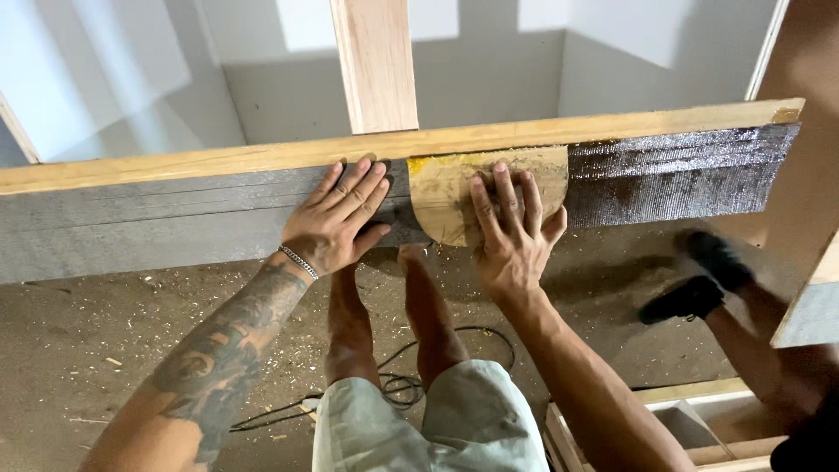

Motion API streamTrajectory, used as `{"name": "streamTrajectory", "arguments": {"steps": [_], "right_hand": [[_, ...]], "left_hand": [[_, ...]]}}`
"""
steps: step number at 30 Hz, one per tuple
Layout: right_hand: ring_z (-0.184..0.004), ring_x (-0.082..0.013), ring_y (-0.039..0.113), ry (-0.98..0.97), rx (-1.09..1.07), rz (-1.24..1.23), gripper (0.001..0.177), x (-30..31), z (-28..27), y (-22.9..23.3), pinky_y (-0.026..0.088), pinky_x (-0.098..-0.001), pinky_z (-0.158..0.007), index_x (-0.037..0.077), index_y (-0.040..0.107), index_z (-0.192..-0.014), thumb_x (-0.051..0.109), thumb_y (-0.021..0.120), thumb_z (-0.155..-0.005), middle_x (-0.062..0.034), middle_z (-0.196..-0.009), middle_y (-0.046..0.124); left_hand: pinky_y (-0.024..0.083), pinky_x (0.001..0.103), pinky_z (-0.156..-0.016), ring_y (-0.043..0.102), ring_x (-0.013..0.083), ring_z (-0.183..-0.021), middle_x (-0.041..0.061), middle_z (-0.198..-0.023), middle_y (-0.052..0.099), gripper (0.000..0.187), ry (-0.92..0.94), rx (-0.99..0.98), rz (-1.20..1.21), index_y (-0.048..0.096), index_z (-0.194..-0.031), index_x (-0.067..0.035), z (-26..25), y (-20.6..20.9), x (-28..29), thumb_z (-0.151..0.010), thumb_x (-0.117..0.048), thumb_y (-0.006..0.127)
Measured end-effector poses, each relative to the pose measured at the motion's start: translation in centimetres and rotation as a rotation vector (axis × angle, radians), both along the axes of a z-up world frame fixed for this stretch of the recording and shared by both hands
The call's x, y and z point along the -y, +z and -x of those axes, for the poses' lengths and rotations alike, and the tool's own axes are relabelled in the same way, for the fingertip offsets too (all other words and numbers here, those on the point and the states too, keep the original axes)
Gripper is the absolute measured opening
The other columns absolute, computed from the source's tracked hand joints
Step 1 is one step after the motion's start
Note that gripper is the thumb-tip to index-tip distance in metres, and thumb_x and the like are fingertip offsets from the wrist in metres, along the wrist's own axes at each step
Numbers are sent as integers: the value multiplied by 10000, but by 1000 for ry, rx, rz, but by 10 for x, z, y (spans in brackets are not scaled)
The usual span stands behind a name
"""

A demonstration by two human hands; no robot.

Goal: The person applies glue from a bottle onto a plastic spreader and then uses the spreader to coat the surface of a wooden furniture component.

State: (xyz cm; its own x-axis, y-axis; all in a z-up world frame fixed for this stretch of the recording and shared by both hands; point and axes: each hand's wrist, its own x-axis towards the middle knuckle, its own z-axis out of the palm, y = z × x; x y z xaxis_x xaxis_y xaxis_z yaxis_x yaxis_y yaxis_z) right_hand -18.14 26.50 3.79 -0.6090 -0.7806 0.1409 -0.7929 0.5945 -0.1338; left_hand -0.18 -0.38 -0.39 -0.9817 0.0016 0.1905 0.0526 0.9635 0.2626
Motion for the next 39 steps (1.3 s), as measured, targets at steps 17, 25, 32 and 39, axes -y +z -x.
{"name": "streamTrajectory", "arguments": {"steps": [17, 25, 32, 39], "right_hand": [[-1568, -402, 514, -5, 103, -74, 630, -11, -1, 37, 313, -719, -1045, 342, 681, -1662, 212, 628, -1048, -75, -1770, 599], [-1573, -402, 517, 34, 125, -125, 700, 13, 6, 44, 339, -743, -1031, 348, 694, -1642, 111, 668, -984, -48, -1757, 615], [-1562, -437, 507, 13, 213, -198, 890, 5, 19, 57, 375, -805, -1023, 340, 647, -1682, -3, 606, -862, -61, -1746, 620], [-1554, -364, 547, 23, 243, -314, 846, -4, 16, 70, 416, -737, -1011, 340, 689, -1633, 59, 617, -838, -9, -1733, 642]], "left_hand": [[236, 499, -1441, 437, 260, -1703, 55, -1797, 561, 599, 39, -17, -44, 665, -1642, -145, 4, 13, 1, -1145, -477, 624], [230, 490, -1441, 423, 239, -1707, 25, -1811, 540, 604, 50, -4, -77, 634, -1678, -161, 4, 10, 2, -1160, -470, 592], [240, 486, -1443, 410, 236, -1713, 10, -1825, 522, 620, 67, 4, -79, 614, -1699, -172, 3, 8, -1, -1149, -457, 598], [249, 466, -1435, 440, 219, -1695, 19, -1792, 568, 537, 59, -44, -72, 681, -1647, -174, 6, 14, 1, -1184, -416, 559]]}}
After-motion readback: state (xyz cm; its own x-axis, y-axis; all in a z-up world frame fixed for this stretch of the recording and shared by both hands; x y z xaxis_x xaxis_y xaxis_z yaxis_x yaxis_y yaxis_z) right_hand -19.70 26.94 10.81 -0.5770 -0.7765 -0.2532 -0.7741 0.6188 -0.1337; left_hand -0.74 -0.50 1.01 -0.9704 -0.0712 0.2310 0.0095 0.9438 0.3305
